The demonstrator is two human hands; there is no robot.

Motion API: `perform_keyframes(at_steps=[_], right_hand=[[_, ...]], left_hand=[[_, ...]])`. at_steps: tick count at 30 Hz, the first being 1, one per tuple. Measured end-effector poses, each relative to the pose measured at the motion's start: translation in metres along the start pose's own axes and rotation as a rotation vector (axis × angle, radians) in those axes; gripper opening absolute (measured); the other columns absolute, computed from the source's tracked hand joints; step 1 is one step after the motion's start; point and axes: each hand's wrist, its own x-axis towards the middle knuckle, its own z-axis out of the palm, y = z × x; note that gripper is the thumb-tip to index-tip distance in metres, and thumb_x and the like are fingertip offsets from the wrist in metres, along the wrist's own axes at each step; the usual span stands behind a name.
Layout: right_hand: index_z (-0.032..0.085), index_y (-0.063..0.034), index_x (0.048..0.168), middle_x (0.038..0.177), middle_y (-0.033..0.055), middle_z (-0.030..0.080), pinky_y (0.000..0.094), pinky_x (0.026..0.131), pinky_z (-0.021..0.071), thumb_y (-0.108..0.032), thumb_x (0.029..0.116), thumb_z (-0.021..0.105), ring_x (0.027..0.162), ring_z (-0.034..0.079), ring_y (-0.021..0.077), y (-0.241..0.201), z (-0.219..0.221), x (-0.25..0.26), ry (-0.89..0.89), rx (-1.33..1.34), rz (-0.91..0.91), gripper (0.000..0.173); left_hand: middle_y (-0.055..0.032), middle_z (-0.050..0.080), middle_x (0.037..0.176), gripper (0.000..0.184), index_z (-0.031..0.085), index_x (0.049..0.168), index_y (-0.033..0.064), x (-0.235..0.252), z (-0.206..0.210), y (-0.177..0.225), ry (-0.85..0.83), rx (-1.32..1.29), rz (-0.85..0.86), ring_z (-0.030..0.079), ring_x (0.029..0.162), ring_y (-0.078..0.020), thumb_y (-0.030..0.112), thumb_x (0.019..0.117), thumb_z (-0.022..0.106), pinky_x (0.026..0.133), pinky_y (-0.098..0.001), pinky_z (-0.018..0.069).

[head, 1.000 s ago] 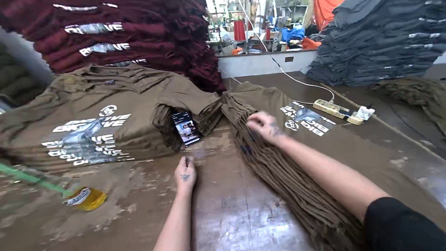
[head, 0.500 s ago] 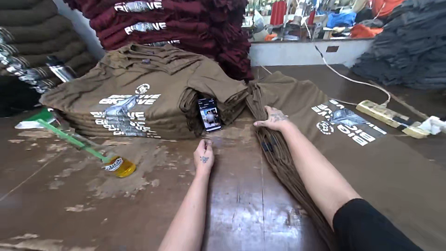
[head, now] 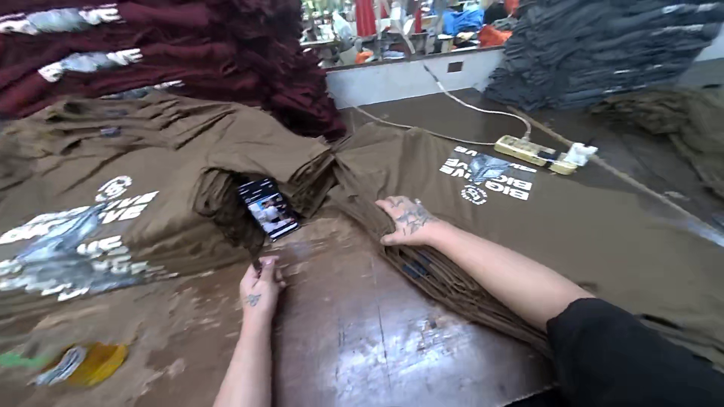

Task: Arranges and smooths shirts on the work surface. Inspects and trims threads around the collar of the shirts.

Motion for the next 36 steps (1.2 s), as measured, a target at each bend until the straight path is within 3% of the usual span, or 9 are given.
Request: perform_keyframes(at_steps=[7,10,14,16,17,21,26,31,36], right_hand=[[0.036,-0.0158,0.16,0.155,0.0261,0.043,0.0695,0.109,0.0368,-0.04,0.0927,0.074,0.14,0.044,0.0476,-0.018,-0.037,-0.073,-0.066,0.024,0.006,0.081],[0.046,-0.0214,0.155,0.152,0.0169,0.05,0.0618,0.112,0.0377,-0.047,0.0942,0.07,0.14,0.048,0.0372,-0.009,-0.078,-0.162,0.116,0.126,0.069,0.071],[0.056,-0.0145,0.148,0.146,0.0185,0.058,0.0644,0.111,0.0404,-0.043,0.0928,0.074,0.136,0.053,0.0386,0.126,-0.127,-0.239,0.382,0.062,0.522,0.065],[0.05,-0.0101,0.151,0.148,0.0265,0.053,0.0718,0.11,0.0363,-0.052,0.0944,0.069,0.137,0.049,0.0474,0.21,-0.129,-0.259,0.42,0.038,0.85,0.073],[0.042,-0.0053,0.155,0.15,0.0324,0.048,0.0737,0.111,0.0329,-0.054,0.094,0.069,0.139,0.044,0.0517,0.237,-0.12,-0.267,0.412,0.087,0.99,0.083],[0.013,-0.0126,0.166,0.154,0.0338,0.042,0.0663,0.115,0.0334,-0.046,0.0938,0.072,0.143,0.042,0.0502,0.247,-0.095,-0.273,0.398,0.186,1.204,0.099],[0.012,-0.017,0.167,0.15,0.0339,0.047,0.0667,0.113,0.0354,-0.031,0.0976,0.071,0.139,0.047,0.0514,0.252,-0.1,-0.272,0.412,0.162,1.154,0.092],[0.012,-0.0119,0.166,0.159,0.0333,0.034,0.0652,0.118,0.0287,-0.027,0.0985,0.071,0.147,0.036,0.0498,0.293,-0.114,-0.275,0.354,0.113,1.068,0.091],[0.012,-0.0091,0.166,0.165,0.0293,0.025,0.0613,0.123,0.0232,-0.034,0.101,0.065,0.153,0.029,0.0432,0.314,-0.123,-0.293,0.361,0.103,1.063,0.087]], left_hand=[[0.0053,0.057,0.083,0.037,0.047,0.136,-0.0022,-0.019,0.012,0.023,-0.154,0.14,0.027,0.057,0.059,0.0014,0.021,0.1097,0.036,0.056,-0.0199,0.0526],[0.0065,0.064,0.078,0.037,0.044,0.138,-0.0003,-0.006,0.025,0.029,-0.202,0.075,0.085,0.061,0.058,-0.0005,0.019,0.1091,0.034,0.053,-0.0205,0.0534],[-0.0142,0.064,0.123,0.05,0.038,0.152,0.005,0.024,0.065,0.078,-0.337,0.256,0.125,0.066,0.092,-0.014,0.029,0.1089,0.037,0.076,-0.0344,0.0557],[-0.0249,0.048,0.15,0.052,0.035,0.157,0.0058,0.047,0.092,0.104,-0.406,0.342,0.131,0.058,0.129,-0.033,0.028,0.1098,0.039,0.106,-0.0518,0.047],[-0.0264,0.046,0.152,0.052,0.035,0.158,0.0073,0.061,0.108,0.108,-0.42,0.373,0.129,0.053,0.134,-0.0387,0.028,0.1104,0.04,0.11,-0.0579,0.0423],[-0.0192,0.047,0.154,0.049,0.034,0.16,0.02,0.101,0.177,0.087,-0.509,0.397,0.01,0.05,0.137,-0.0387,0.026,0.1116,0.04,0.109,-0.0613,0.0408],[-0.0237,0.056,0.143,0.046,0.043,0.155,0.0179,0.099,0.205,0.065,-0.482,0.458,-0.044,0.055,0.131,-0.0412,0.02,0.109,0.04,0.106,-0.0639,0.042],[-0.0303,0.061,0.129,0.047,0.044,0.152,0.015,0.069,0.199,0.064,-0.462,0.596,-0.003,0.061,0.118,-0.0474,0.021,0.1047,0.048,0.095,-0.0665,0.0489],[-0.0296,0.055,0.135,0.046,0.045,0.15,0.0143,0.01,0.187,0.079,-0.481,0.714,0.002,0.057,0.122,-0.0472,0.023,0.1045,0.048,0.096,-0.0655,0.0478]])
